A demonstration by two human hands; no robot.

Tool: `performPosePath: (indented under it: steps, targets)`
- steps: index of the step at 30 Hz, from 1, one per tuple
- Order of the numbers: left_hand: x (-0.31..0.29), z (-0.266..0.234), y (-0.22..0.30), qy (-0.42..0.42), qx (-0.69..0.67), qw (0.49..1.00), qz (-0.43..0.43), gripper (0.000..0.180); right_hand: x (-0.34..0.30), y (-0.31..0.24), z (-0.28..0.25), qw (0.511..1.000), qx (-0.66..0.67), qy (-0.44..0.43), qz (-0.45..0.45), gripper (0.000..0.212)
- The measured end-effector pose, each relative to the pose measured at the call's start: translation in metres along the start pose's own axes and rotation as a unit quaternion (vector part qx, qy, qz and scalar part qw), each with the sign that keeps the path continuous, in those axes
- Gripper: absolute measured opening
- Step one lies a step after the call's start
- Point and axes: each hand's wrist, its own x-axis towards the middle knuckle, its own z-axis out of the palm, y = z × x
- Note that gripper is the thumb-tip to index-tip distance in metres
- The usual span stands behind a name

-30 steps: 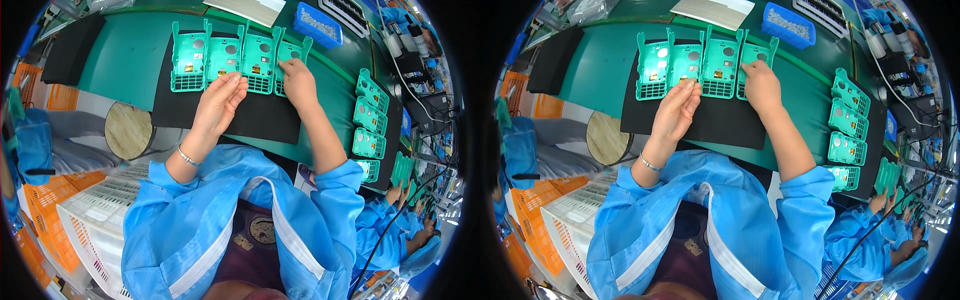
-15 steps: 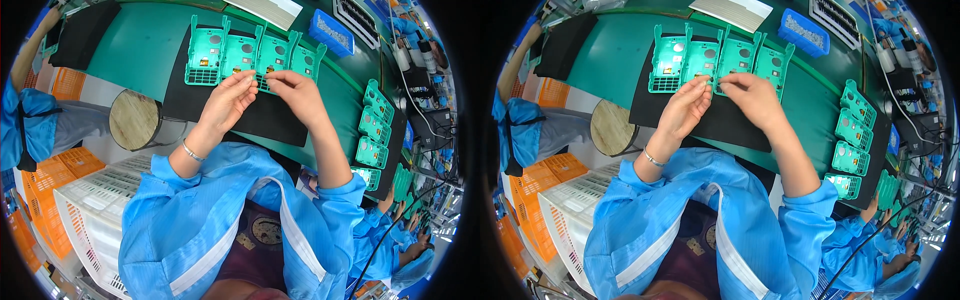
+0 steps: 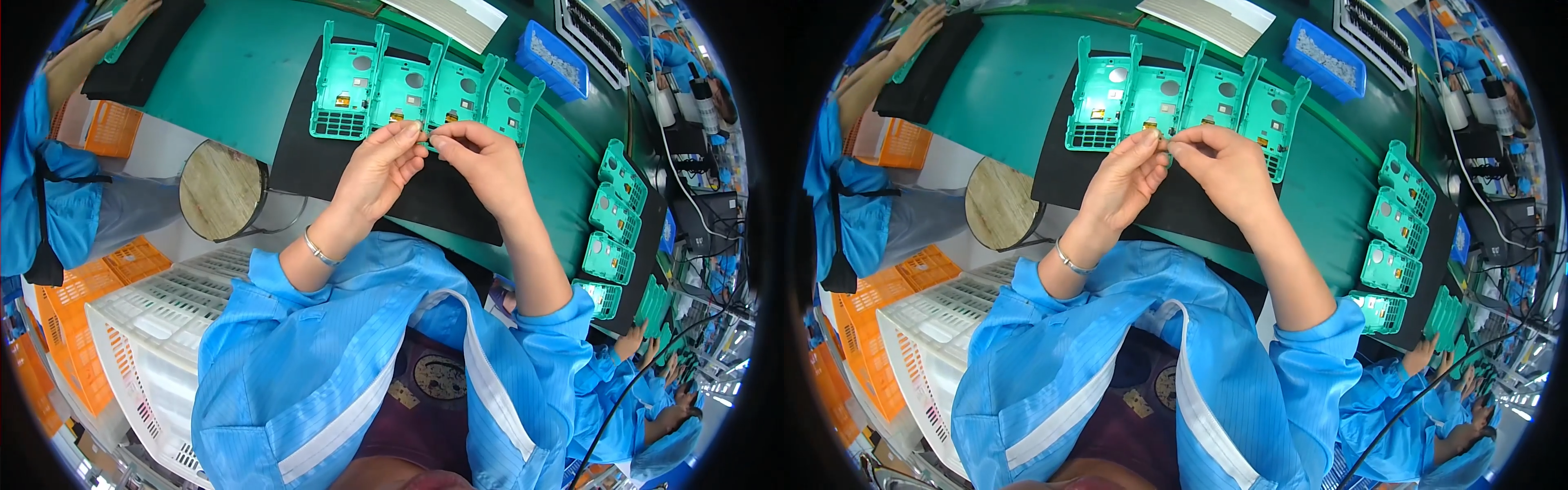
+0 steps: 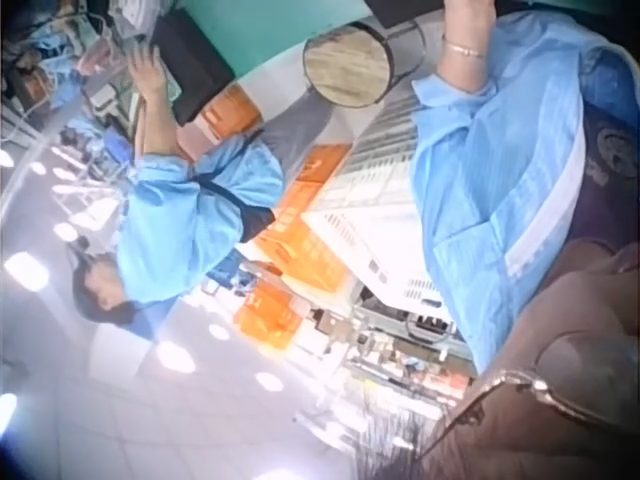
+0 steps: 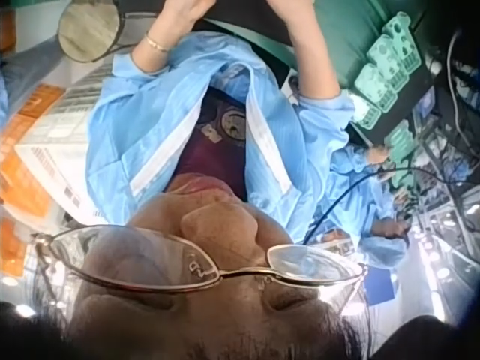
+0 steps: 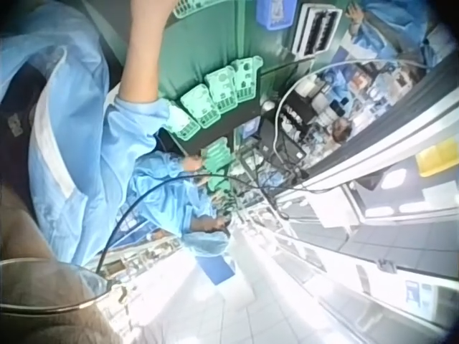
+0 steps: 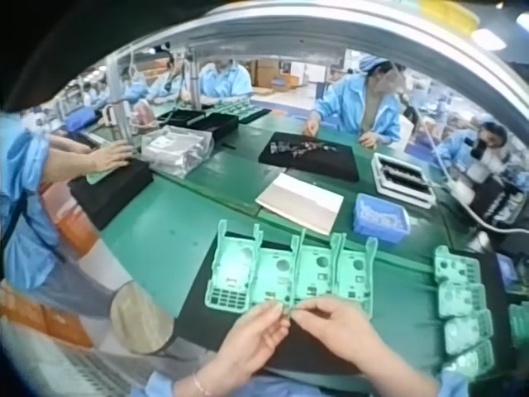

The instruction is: The person assembles electronic components by hand, placing small electronic components into green plastic housings on an assembly line.

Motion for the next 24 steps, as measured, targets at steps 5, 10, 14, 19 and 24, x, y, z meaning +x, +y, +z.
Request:
performPosePath:
  steps: [5, 10, 14, 19, 24]
  targets:
    - [-0.001, 0.002, -0.001, -0.011, 0.054, 0.998, 0.014, 0.014, 0.003, -0.004, 0.001, 1.000, -0.018, -0.011, 0.003, 0.022]
    - [-0.003, 0.004, 0.002, -0.012, 0.084, 0.996, 0.008, 0.016, 0.005, -0.010, -0.003, 0.992, -0.122, -0.022, -0.008, 0.021]
    - [-0.002, 0.003, 0.001, -0.015, 0.062, 0.998, 0.005, 0.015, 0.009, -0.002, -0.002, 0.994, -0.109, -0.028, -0.005, 0.021]
    - [-0.003, 0.003, 0.000, -0.011, 0.054, 0.998, 0.021, 0.021, 0.013, -0.003, 0.001, 0.998, -0.045, -0.011, 0.031, 0.022]
    - [-0.006, 0.005, 0.006, 0.000, 0.048, 0.997, 0.058, 0.032, 0.072, 0.016, -0.016, 0.988, -0.135, 0.032, 0.069, 0.024]
